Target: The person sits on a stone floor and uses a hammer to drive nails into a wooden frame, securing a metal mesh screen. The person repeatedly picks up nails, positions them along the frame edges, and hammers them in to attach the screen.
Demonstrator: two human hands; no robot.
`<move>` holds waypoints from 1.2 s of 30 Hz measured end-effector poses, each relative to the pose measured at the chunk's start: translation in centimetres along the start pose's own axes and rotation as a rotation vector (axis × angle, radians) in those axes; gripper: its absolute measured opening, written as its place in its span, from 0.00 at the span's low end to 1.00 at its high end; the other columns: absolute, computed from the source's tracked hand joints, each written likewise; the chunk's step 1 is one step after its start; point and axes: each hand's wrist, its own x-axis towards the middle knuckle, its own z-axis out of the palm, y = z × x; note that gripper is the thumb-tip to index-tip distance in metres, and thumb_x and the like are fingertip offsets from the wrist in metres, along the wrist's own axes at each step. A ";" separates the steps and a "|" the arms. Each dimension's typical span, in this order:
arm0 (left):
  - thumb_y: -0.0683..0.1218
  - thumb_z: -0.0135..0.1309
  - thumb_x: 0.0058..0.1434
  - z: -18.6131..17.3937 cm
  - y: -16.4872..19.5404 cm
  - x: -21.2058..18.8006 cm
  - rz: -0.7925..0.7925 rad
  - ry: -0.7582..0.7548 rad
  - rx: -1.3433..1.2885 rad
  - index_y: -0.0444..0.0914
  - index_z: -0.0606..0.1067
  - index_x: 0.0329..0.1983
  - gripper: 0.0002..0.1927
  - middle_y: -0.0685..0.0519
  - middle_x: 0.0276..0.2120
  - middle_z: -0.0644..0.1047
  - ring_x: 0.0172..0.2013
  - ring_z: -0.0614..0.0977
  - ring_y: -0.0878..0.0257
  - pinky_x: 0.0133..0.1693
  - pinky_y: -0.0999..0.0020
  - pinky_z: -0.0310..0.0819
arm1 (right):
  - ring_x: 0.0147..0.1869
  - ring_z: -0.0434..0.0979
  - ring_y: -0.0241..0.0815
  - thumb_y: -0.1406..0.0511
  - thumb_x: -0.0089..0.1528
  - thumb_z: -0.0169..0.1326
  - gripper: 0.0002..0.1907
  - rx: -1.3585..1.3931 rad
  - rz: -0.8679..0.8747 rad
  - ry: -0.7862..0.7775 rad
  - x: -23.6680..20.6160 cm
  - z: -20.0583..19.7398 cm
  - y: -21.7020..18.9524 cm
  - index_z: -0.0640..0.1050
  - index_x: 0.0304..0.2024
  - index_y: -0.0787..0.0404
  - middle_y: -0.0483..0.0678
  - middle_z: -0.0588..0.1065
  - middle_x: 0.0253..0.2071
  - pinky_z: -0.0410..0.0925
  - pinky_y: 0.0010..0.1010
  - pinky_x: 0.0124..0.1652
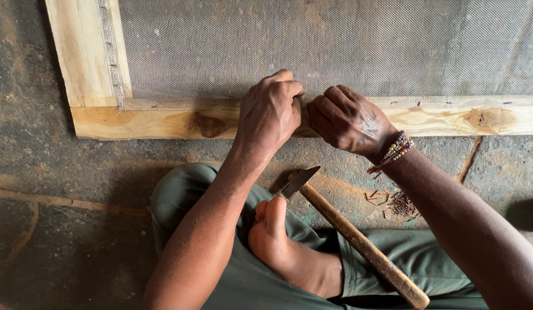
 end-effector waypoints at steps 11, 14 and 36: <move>0.31 0.57 0.56 -0.2 0.1 0.0 0.047 0.025 -0.018 0.32 0.83 0.38 0.09 0.49 0.34 0.82 0.29 0.83 0.64 0.30 0.71 0.78 | 0.39 0.77 0.41 0.68 0.56 0.64 0.10 0.047 0.029 -0.010 -0.5 0.5 -0.1 0.81 0.39 0.65 0.49 0.77 0.37 0.74 0.32 0.39; 0.32 0.59 0.56 -0.1 0.1 0.0 0.022 0.004 -0.031 0.32 0.83 0.40 0.10 0.49 0.35 0.82 0.29 0.83 0.64 0.30 0.71 0.79 | 0.40 0.77 0.39 0.69 0.60 0.64 0.06 -0.021 -0.002 0.032 -0.5 0.6 -0.1 0.81 0.39 0.63 0.49 0.77 0.39 0.74 0.30 0.40; 0.46 0.58 0.68 2.1 2.6 -3.9 -0.084 0.260 -0.093 0.41 0.79 0.42 0.05 0.56 0.31 0.74 0.34 0.75 0.62 0.42 0.61 0.68 | 0.31 0.82 0.52 0.60 0.59 0.62 0.18 0.925 1.003 -0.389 -8.9 -8.5 -17.2 0.79 0.50 0.60 0.57 0.81 0.37 0.72 0.43 0.30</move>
